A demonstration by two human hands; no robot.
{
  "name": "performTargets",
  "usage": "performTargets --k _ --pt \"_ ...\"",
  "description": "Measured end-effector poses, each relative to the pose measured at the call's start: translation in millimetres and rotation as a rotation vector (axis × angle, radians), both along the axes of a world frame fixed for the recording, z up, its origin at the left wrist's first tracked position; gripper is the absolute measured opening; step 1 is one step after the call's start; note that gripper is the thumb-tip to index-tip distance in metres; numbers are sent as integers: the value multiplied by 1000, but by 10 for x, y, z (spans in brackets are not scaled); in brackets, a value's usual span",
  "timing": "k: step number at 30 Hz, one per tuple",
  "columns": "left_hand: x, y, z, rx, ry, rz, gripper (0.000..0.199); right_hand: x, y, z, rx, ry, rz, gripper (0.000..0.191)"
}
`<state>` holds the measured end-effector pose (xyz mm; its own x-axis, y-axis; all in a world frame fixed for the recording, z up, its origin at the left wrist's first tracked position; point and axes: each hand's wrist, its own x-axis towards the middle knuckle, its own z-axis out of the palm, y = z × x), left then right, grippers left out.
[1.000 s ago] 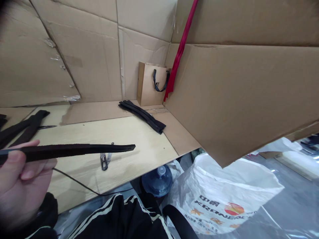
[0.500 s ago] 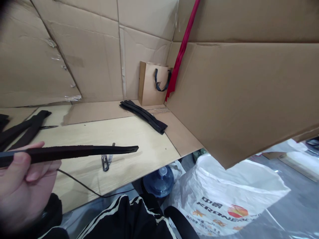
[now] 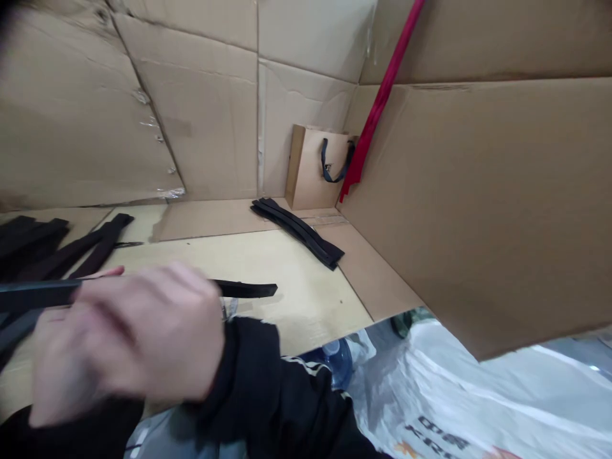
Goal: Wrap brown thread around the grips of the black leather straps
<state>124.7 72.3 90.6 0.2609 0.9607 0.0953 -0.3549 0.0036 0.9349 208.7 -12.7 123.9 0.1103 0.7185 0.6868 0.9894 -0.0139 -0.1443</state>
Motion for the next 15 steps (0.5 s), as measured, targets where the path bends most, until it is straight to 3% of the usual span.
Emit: performTargets --k 3,5,8,11,15 --pt "95 146 25 -67 -231 -26 26 337 289 -248 160 48 1 41" --pt "181 257 38 -70 -300 -50 24 523 475 -427 167 -32 -71 56" --pt "287 407 20 -71 -289 -74 23 662 672 -620 176 -106 -151 43" --pt "316 525 -55 -66 -220 -102 24 693 753 -710 170 -135 -191 32" --pt "217 654 -204 36 -130 -148 24 694 744 -736 78 -117 -185 36"
